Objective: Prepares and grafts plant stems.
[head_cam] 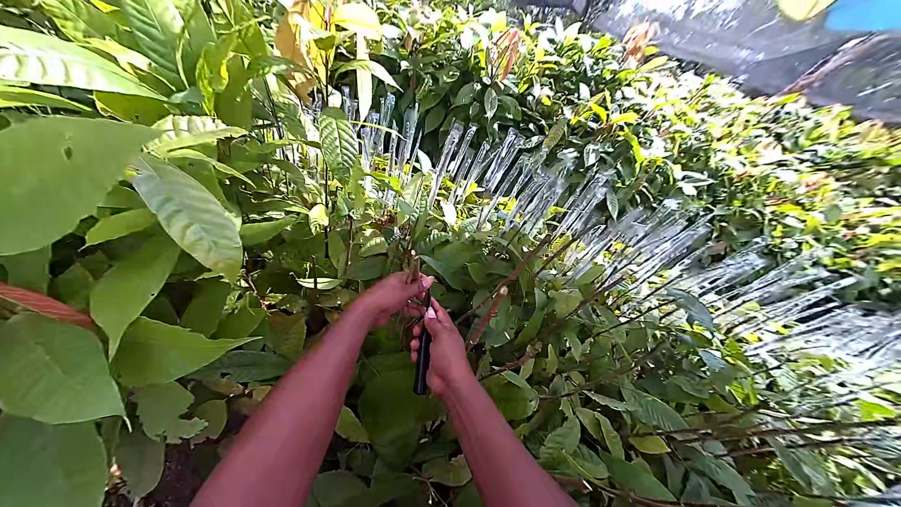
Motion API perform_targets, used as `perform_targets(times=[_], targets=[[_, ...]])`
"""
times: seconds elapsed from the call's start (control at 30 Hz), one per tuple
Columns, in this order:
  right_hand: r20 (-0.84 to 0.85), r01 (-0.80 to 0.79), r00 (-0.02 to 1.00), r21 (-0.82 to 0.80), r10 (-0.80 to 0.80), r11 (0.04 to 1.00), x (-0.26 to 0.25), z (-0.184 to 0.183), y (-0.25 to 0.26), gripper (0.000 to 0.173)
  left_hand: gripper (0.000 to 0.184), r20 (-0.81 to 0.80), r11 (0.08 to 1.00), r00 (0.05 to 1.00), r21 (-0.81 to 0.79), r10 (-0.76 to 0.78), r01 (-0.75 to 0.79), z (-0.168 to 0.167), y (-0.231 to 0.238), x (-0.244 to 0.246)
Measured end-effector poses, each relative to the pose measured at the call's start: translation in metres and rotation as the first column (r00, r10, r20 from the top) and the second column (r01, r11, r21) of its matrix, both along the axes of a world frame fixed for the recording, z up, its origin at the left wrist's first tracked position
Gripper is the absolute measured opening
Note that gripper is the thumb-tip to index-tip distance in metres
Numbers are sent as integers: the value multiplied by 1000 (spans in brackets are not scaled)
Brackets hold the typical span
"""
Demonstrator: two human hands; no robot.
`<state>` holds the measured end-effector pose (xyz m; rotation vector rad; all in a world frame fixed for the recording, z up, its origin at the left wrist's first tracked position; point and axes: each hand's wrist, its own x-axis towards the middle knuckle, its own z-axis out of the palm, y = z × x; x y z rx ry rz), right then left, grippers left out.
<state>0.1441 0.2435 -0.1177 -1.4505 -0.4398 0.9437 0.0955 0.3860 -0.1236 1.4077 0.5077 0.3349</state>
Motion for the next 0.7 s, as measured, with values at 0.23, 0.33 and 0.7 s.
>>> perform_targets(times=[0.23,0.33,0.7], targets=[[-62,56,996,-15,-57,998,0,0,4,44,29,0,999,999,-37,36,-36,-3,1,9],[-84,80,993,-35,-83,996,1,-1,7,43,28,-18,996,998,-58,59,-60,-7,2,12],[-88,116,989,-73,-122,991,2,1,14,40,33,-75,992,995,-104,63,-70,0,-2,20]])
